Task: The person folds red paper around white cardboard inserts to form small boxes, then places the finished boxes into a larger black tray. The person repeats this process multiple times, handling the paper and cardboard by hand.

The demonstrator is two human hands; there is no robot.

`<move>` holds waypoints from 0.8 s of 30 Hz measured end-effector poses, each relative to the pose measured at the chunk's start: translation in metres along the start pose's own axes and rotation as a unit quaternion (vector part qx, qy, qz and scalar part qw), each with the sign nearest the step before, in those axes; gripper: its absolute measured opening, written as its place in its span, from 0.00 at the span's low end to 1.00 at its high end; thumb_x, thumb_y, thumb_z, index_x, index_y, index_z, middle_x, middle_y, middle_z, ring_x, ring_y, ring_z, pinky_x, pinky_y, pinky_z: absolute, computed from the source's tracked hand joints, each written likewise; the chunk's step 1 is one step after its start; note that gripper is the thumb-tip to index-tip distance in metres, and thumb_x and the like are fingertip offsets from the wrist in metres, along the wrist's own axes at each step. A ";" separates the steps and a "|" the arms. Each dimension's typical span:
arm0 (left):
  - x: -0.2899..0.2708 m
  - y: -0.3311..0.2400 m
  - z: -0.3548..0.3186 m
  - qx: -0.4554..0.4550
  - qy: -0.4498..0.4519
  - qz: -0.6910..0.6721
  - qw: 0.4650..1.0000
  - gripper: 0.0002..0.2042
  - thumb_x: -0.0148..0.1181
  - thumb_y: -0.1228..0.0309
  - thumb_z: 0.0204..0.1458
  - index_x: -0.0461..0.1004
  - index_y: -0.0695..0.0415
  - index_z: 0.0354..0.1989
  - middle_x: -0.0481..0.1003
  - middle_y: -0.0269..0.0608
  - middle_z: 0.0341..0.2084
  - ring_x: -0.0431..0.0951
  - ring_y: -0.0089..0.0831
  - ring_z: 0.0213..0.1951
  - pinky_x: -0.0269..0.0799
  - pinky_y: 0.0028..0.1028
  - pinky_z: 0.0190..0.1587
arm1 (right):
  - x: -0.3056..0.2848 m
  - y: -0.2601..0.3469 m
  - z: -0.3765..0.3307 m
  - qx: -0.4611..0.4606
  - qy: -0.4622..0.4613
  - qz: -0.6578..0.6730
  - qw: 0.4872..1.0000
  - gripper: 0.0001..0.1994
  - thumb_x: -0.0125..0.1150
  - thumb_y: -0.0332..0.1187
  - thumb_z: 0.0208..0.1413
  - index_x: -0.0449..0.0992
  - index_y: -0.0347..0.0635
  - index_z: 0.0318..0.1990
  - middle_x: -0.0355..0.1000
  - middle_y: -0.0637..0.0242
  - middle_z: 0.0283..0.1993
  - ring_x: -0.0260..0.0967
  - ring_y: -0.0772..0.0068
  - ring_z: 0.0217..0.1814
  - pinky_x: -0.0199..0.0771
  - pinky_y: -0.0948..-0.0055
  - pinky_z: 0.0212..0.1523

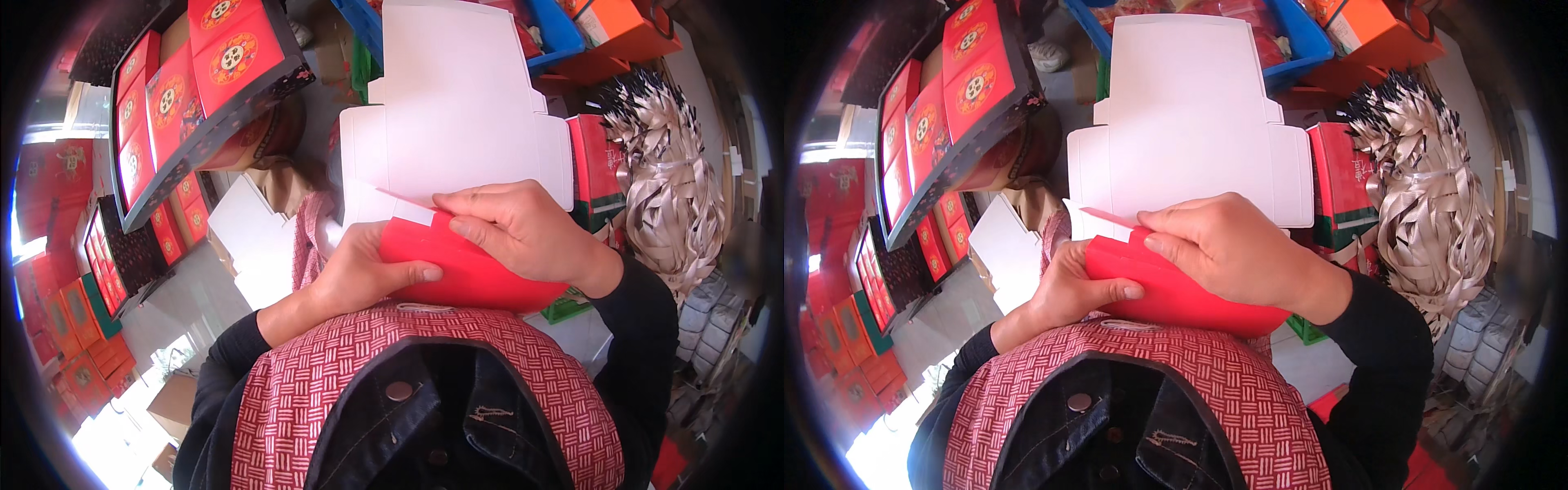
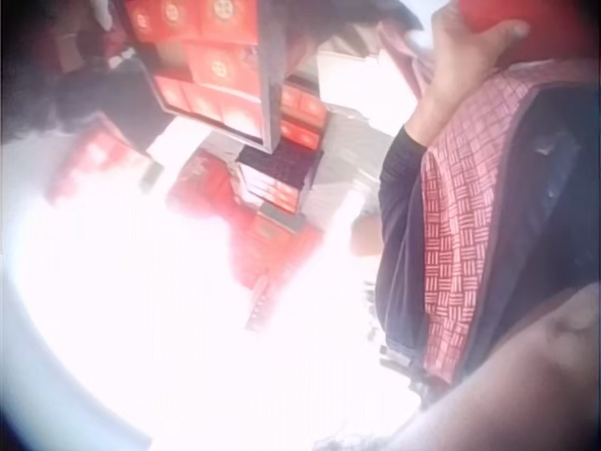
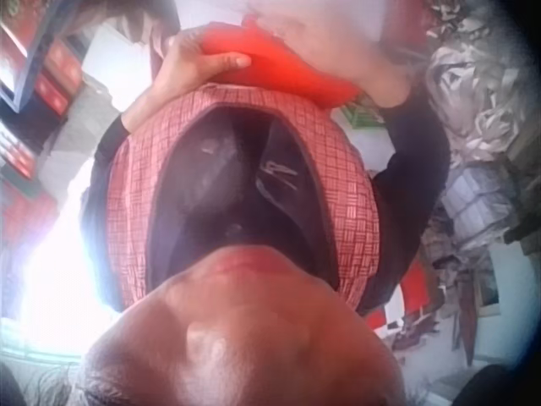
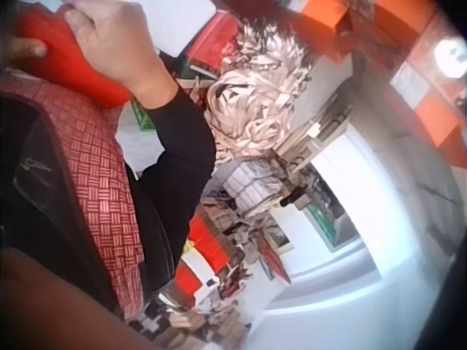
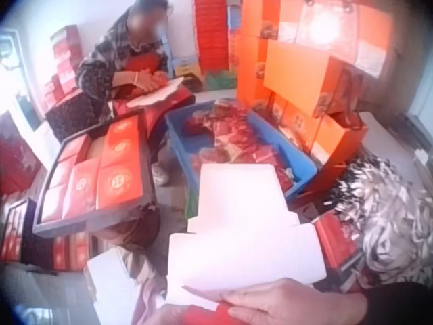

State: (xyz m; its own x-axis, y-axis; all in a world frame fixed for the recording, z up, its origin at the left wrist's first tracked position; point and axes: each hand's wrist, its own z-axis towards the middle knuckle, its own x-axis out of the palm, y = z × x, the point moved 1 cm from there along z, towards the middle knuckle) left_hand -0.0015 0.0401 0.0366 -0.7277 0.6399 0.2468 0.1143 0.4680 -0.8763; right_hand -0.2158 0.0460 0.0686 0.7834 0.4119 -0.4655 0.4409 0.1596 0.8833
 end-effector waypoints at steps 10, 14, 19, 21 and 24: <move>-0.001 0.004 -0.003 0.031 -0.024 0.016 0.999 0.14 0.67 0.72 0.50 0.77 0.65 0.44 0.80 0.42 0.34 0.79 0.23 0.35 0.77 0.24 0.39 | 0.004 0.015 -0.001 -0.023 0.033 -0.035 0.999 0.13 0.55 0.26 0.57 0.76 0.29 0.47 0.76 0.47 0.45 0.76 0.54 0.46 0.76 0.69 0.47; 0.001 0.010 -0.006 0.068 -0.070 0.002 0.995 0.13 0.66 0.71 0.51 0.77 0.65 0.43 0.80 0.42 0.33 0.79 0.24 0.35 0.78 0.24 0.38 | 0.007 0.017 0.000 -0.028 0.003 -0.035 0.999 0.13 0.56 0.28 0.56 0.77 0.27 0.44 0.75 0.44 0.42 0.76 0.50 0.43 0.76 0.66 0.45; -0.001 0.013 -0.007 0.078 -0.072 0.011 0.994 0.13 0.65 0.71 0.52 0.76 0.65 0.44 0.80 0.42 0.33 0.79 0.25 0.34 0.78 0.24 0.37 | 0.014 0.024 -0.004 -0.030 0.006 -0.069 0.997 0.14 0.56 0.26 0.56 0.75 0.26 0.47 0.75 0.44 0.44 0.75 0.50 0.44 0.76 0.65 0.46; -0.002 0.014 -0.006 0.081 -0.073 0.003 0.994 0.13 0.64 0.71 0.53 0.76 0.65 0.44 0.80 0.43 0.34 0.79 0.25 0.34 0.78 0.23 0.37 | 0.009 0.026 -0.007 -0.018 0.019 -0.062 0.998 0.14 0.55 0.25 0.56 0.74 0.29 0.49 0.74 0.47 0.47 0.75 0.53 0.48 0.75 0.67 0.49; -0.002 0.010 -0.007 0.093 -0.081 -0.030 0.992 0.13 0.62 0.72 0.54 0.76 0.65 0.45 0.80 0.43 0.34 0.80 0.25 0.33 0.78 0.23 0.37 | 0.001 0.029 -0.012 -0.024 0.036 -0.056 0.997 0.16 0.55 0.24 0.56 0.74 0.30 0.51 0.73 0.48 0.50 0.74 0.54 0.51 0.74 0.68 0.51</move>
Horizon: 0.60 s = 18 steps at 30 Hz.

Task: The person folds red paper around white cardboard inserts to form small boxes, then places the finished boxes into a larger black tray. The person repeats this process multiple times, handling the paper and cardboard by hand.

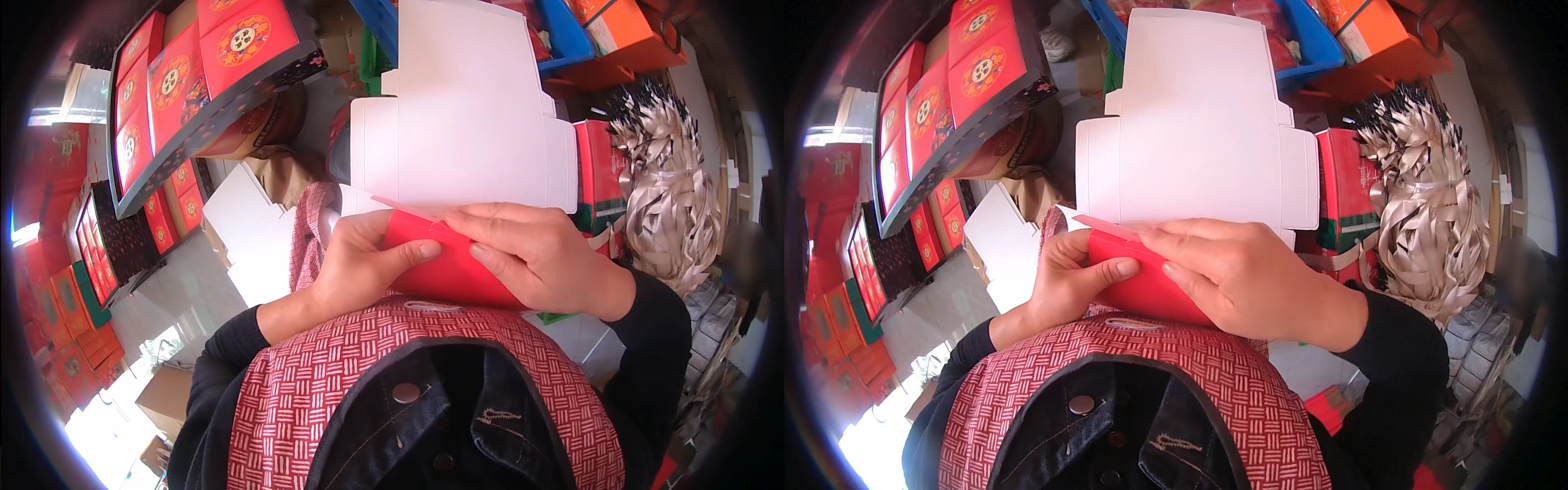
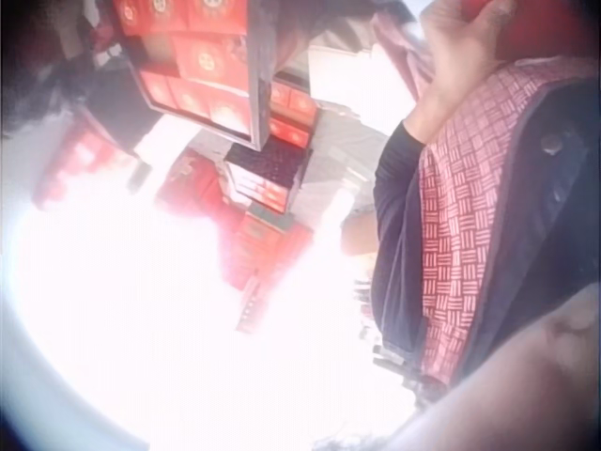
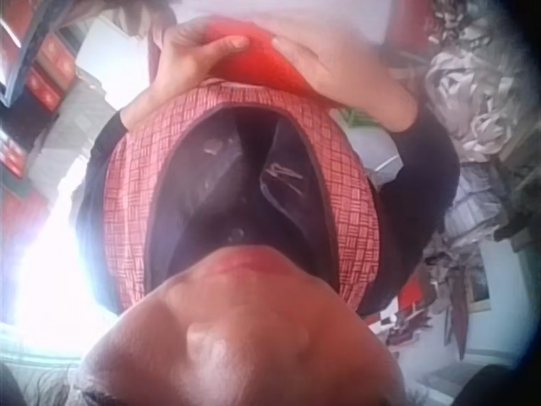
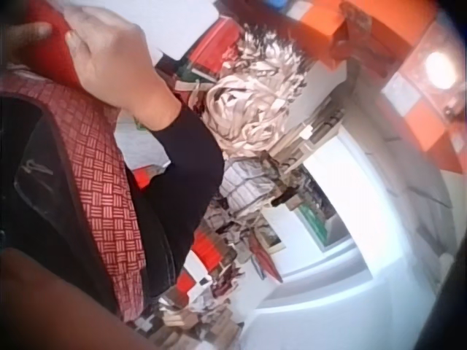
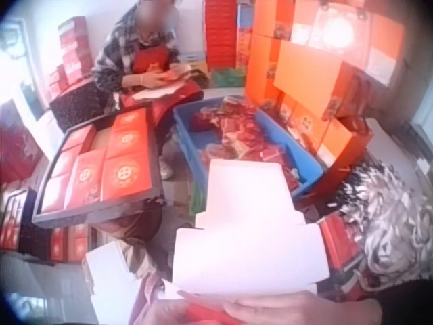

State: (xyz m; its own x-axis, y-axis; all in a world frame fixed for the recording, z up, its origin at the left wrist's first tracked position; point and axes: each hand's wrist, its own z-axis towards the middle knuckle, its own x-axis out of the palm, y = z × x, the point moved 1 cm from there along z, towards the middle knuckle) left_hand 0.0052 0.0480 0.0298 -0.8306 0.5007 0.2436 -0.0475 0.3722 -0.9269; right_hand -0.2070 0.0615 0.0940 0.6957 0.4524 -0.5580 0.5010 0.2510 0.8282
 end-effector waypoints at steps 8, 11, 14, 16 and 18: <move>-0.002 0.003 -0.001 0.051 -0.015 -0.010 0.999 0.10 0.60 0.74 0.55 0.77 0.66 0.42 0.81 0.43 0.33 0.79 0.23 0.34 0.78 0.22 0.36 | -0.002 -0.002 0.001 -0.026 0.020 0.015 0.999 0.18 0.56 0.22 0.54 0.73 0.34 0.54 0.72 0.49 0.51 0.74 0.54 0.48 0.75 0.68 0.48; -0.003 0.001 -0.003 0.048 -0.012 -0.005 0.999 0.10 0.60 0.74 0.55 0.78 0.66 0.42 0.81 0.42 0.33 0.79 0.22 0.34 0.77 0.21 0.36 | -0.004 -0.004 0.003 -0.031 0.034 0.021 0.999 0.18 0.56 0.22 0.53 0.73 0.35 0.54 0.72 0.52 0.51 0.74 0.55 0.47 0.75 0.68 0.46; -0.004 0.001 -0.005 0.045 -0.014 -0.003 0.999 0.09 0.60 0.74 0.55 0.77 0.66 0.42 0.80 0.41 0.33 0.79 0.21 0.34 0.77 0.21 0.36 | -0.005 -0.003 0.005 -0.032 0.047 0.019 0.998 0.18 0.57 0.22 0.52 0.74 0.37 0.53 0.71 0.54 0.51 0.74 0.57 0.46 0.76 0.68 0.45; -0.003 0.002 -0.005 0.046 -0.013 -0.012 0.999 0.09 0.60 0.75 0.55 0.77 0.66 0.42 0.80 0.41 0.33 0.79 0.21 0.34 0.77 0.20 0.36 | -0.006 0.001 0.006 -0.024 0.057 -0.014 0.998 0.18 0.57 0.22 0.52 0.75 0.39 0.52 0.71 0.54 0.51 0.74 0.57 0.46 0.75 0.67 0.45; -0.003 0.002 -0.004 0.031 -0.009 -0.013 0.999 0.09 0.60 0.75 0.55 0.77 0.67 0.42 0.80 0.41 0.33 0.78 0.21 0.34 0.76 0.20 0.36 | -0.007 0.003 0.008 -0.066 0.061 -0.088 0.992 0.18 0.58 0.25 0.51 0.75 0.38 0.52 0.70 0.54 0.52 0.73 0.57 0.48 0.75 0.66 0.46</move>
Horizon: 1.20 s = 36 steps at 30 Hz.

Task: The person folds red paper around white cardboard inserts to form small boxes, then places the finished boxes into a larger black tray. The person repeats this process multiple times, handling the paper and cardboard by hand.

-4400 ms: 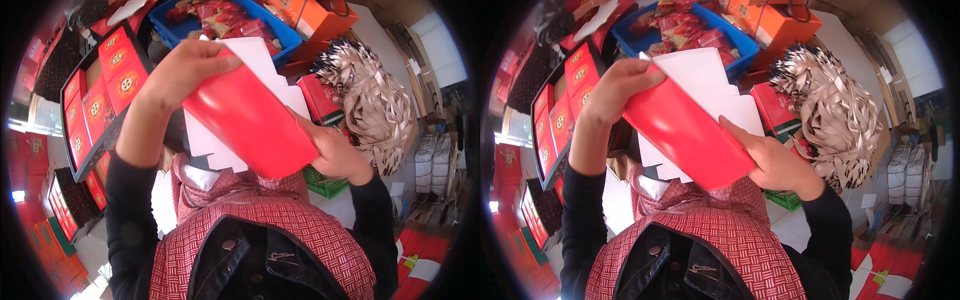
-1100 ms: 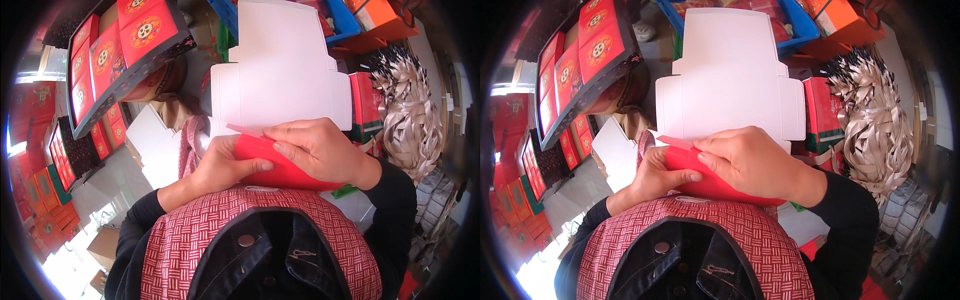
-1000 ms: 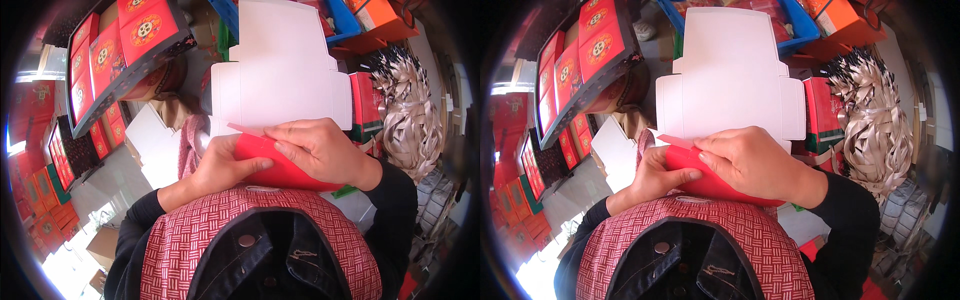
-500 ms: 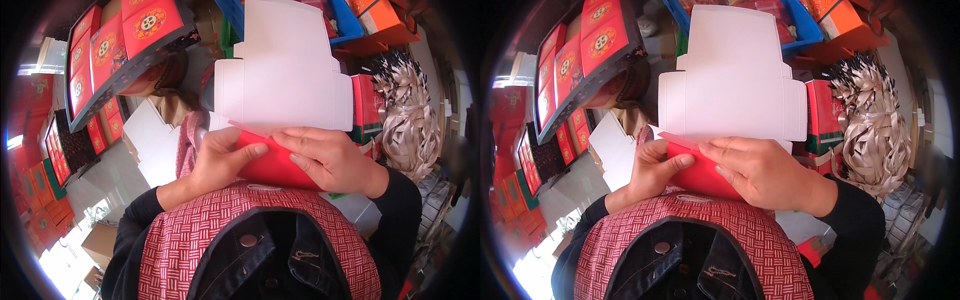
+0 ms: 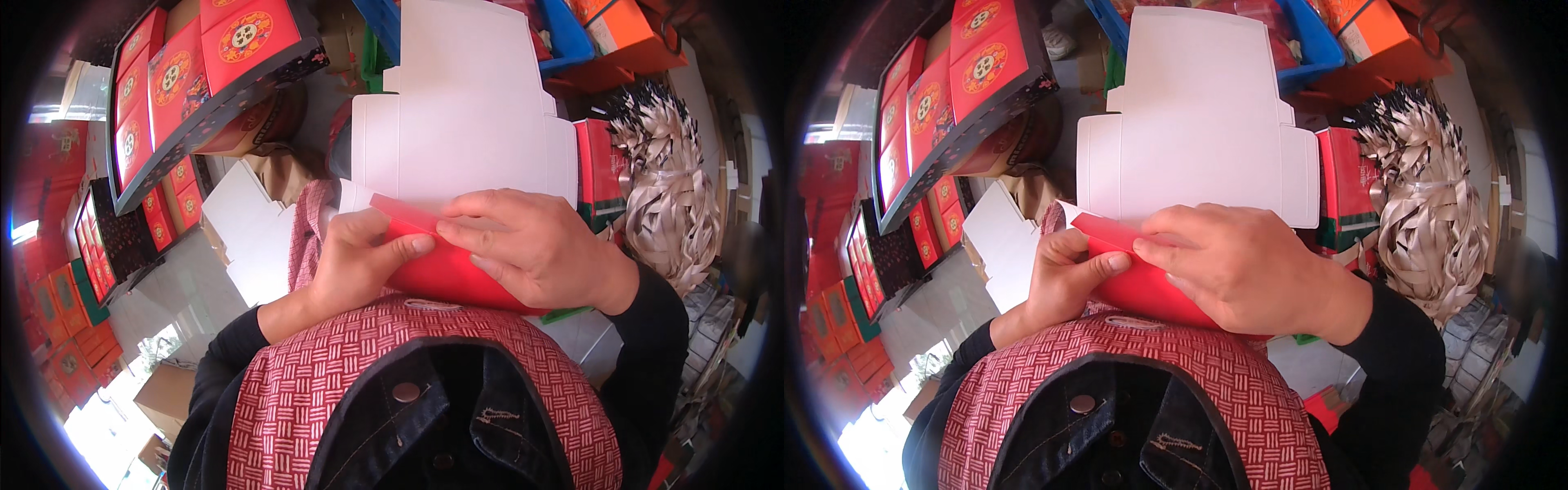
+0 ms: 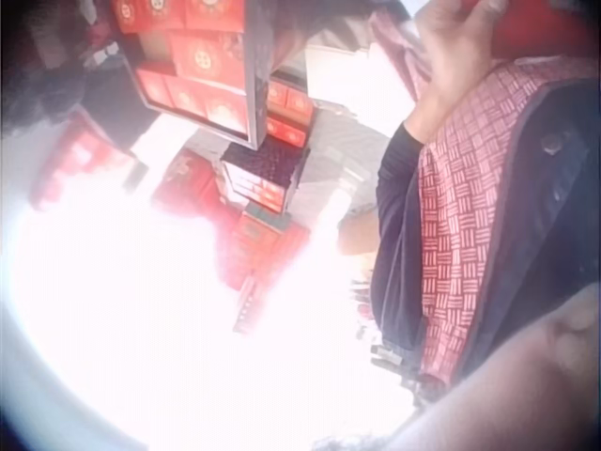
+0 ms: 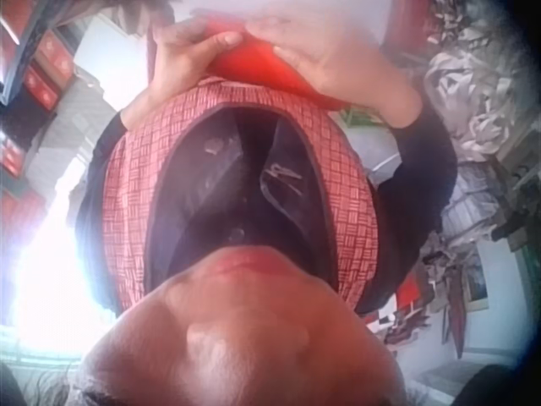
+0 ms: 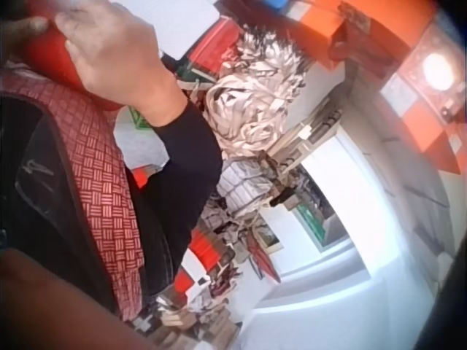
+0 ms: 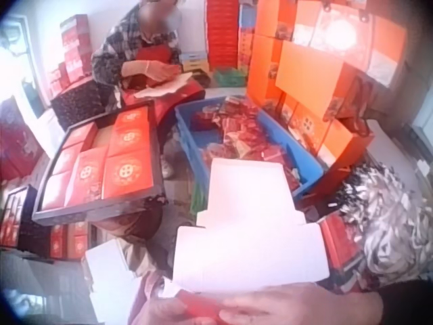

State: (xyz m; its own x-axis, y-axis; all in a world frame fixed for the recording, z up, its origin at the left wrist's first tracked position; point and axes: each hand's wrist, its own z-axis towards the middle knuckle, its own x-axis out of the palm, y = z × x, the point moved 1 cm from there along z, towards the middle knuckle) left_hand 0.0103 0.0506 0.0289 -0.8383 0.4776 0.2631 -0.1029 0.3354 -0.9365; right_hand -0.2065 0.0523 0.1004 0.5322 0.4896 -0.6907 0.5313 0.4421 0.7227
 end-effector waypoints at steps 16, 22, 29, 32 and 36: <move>-0.005 -0.097 0.122 -0.003 0.107 0.202 0.974 0.14 0.64 0.68 0.51 0.75 0.68 0.37 0.78 0.38 0.28 0.78 0.23 0.28 0.74 0.22 0.36 | -0.020 -0.010 -0.077 0.179 -0.062 0.073 0.979 0.37 0.50 0.20 0.51 0.45 0.37 0.70 0.65 0.44 0.60 0.68 0.49 0.60 0.66 0.67 0.60; 0.029 -0.110 0.183 0.143 0.048 0.600 0.786 0.13 0.65 0.65 0.51 0.76 0.63 0.34 0.78 0.41 0.29 0.78 0.30 0.34 0.72 0.29 0.38 | 0.037 -0.033 -0.065 0.175 -0.277 0.112 0.938 0.32 0.43 0.19 0.52 0.51 0.34 0.68 0.65 0.45 0.60 0.67 0.52 0.61 0.64 0.67 0.61; 0.066 -0.054 0.024 0.208 0.316 0.352 0.856 0.09 0.65 0.73 0.50 0.75 0.63 0.37 0.76 0.45 0.36 0.76 0.35 0.43 0.71 0.32 0.45 | 0.062 -0.055 -0.047 0.216 -0.381 0.144 0.887 0.32 0.41 0.19 0.50 0.52 0.35 0.67 0.66 0.44 0.59 0.65 0.50 0.62 0.62 0.66 0.62; 0.048 0.026 0.020 0.025 0.158 0.159 0.974 0.18 0.61 0.63 0.56 0.70 0.63 0.48 0.73 0.40 0.45 0.73 0.31 0.45 0.68 0.32 0.50 | 0.069 -0.057 -0.033 0.219 -0.368 0.170 0.888 0.33 0.41 0.19 0.49 0.51 0.37 0.68 0.66 0.41 0.58 0.65 0.47 0.61 0.62 0.64 0.62; 0.067 0.037 0.039 0.045 -0.040 -0.139 0.988 0.18 0.56 0.67 0.59 0.66 0.60 0.55 0.71 0.39 0.49 0.69 0.30 0.52 0.62 0.33 0.56 | 0.076 -0.056 -0.026 0.224 -0.373 0.172 0.884 0.32 0.43 0.21 0.52 0.51 0.37 0.68 0.66 0.40 0.58 0.65 0.45 0.61 0.63 0.63 0.61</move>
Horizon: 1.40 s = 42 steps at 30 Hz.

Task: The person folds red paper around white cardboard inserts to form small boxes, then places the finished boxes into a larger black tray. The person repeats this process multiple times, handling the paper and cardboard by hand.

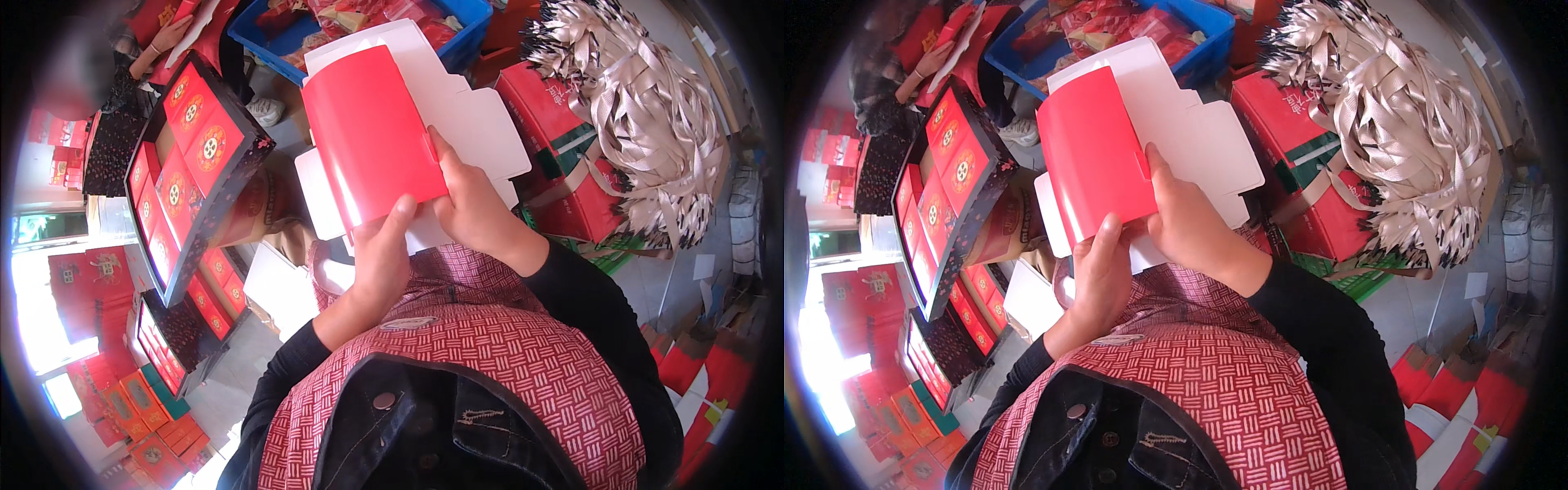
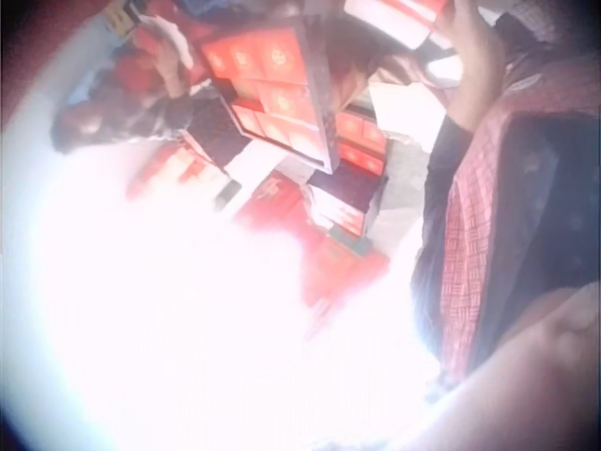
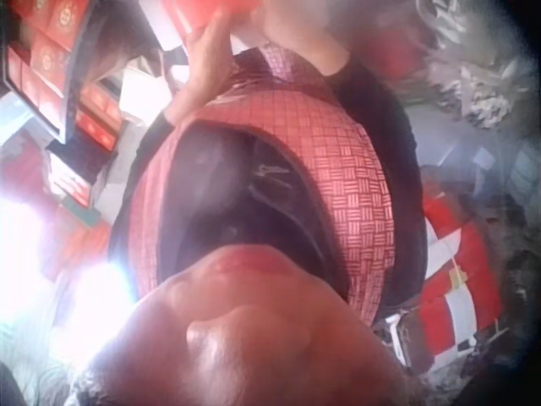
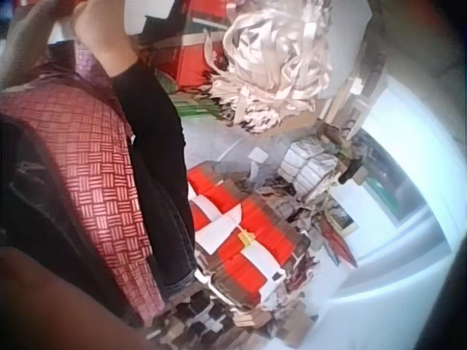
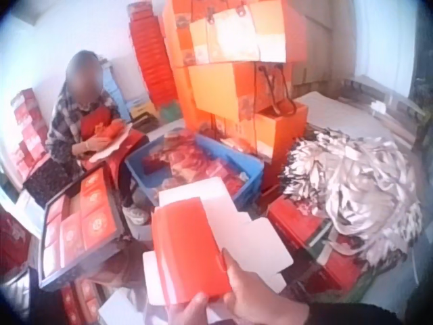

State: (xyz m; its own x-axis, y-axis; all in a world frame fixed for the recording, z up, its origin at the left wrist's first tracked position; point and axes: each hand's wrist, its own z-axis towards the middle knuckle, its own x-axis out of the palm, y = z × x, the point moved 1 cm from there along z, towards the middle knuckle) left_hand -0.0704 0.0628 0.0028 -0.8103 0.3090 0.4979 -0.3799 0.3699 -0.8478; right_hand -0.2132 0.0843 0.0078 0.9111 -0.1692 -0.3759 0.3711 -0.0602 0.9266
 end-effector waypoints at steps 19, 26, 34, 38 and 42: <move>-0.013 0.021 0.021 -0.072 0.016 -0.143 0.987 0.19 0.51 0.77 0.59 0.61 0.60 0.59 0.69 0.44 0.53 0.71 0.37 0.54 0.68 0.43 0.60 | 0.003 -0.021 0.015 -0.035 -0.135 0.152 0.979 0.17 0.49 0.32 0.65 0.70 0.28 0.55 0.74 0.56 0.51 0.70 0.74 0.54 0.69 0.76 0.54; -0.016 0.023 0.023 -0.055 0.056 -0.128 0.989 0.20 0.50 0.74 0.60 0.59 0.62 0.60 0.67 0.46 0.56 0.69 0.39 0.57 0.63 0.41 0.63 | 0.002 -0.010 0.020 0.007 -0.106 0.178 0.978 0.14 0.53 0.32 0.63 0.75 0.30 0.49 0.78 0.59 0.41 0.73 0.77 0.42 0.72 0.77 0.44; -0.017 0.024 0.023 -0.062 0.052 -0.136 0.987 0.20 0.50 0.74 0.60 0.59 0.62 0.61 0.67 0.46 0.57 0.67 0.40 0.59 0.59 0.40 0.66 | 0.007 -0.014 0.024 -0.014 -0.157 0.130 0.979 0.14 0.53 0.33 0.63 0.77 0.29 0.45 0.78 0.59 0.36 0.73 0.79 0.38 0.72 0.77 0.38; -0.015 0.022 0.023 -0.061 0.059 -0.142 0.986 0.20 0.51 0.74 0.60 0.60 0.61 0.60 0.67 0.45 0.57 0.67 0.39 0.59 0.59 0.40 0.66 | 0.008 -0.014 0.024 0.001 -0.158 0.126 0.979 0.14 0.52 0.33 0.63 0.77 0.29 0.45 0.78 0.60 0.34 0.72 0.79 0.35 0.72 0.77 0.36; -0.017 0.024 0.023 -0.060 0.058 -0.136 0.987 0.19 0.51 0.73 0.60 0.61 0.61 0.59 0.67 0.44 0.57 0.69 0.38 0.57 0.59 0.40 0.65 | 0.007 -0.012 0.024 0.018 -0.147 0.114 0.982 0.14 0.52 0.32 0.63 0.76 0.29 0.45 0.78 0.59 0.34 0.72 0.79 0.35 0.71 0.77 0.36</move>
State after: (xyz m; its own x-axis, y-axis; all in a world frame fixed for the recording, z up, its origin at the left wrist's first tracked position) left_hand -0.0758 0.0459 -0.0301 -0.6261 0.2788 0.7282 -0.5159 0.5522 -0.6549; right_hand -0.2158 0.0599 -0.0055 0.8770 -0.4583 -0.1445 0.1516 -0.0215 0.9882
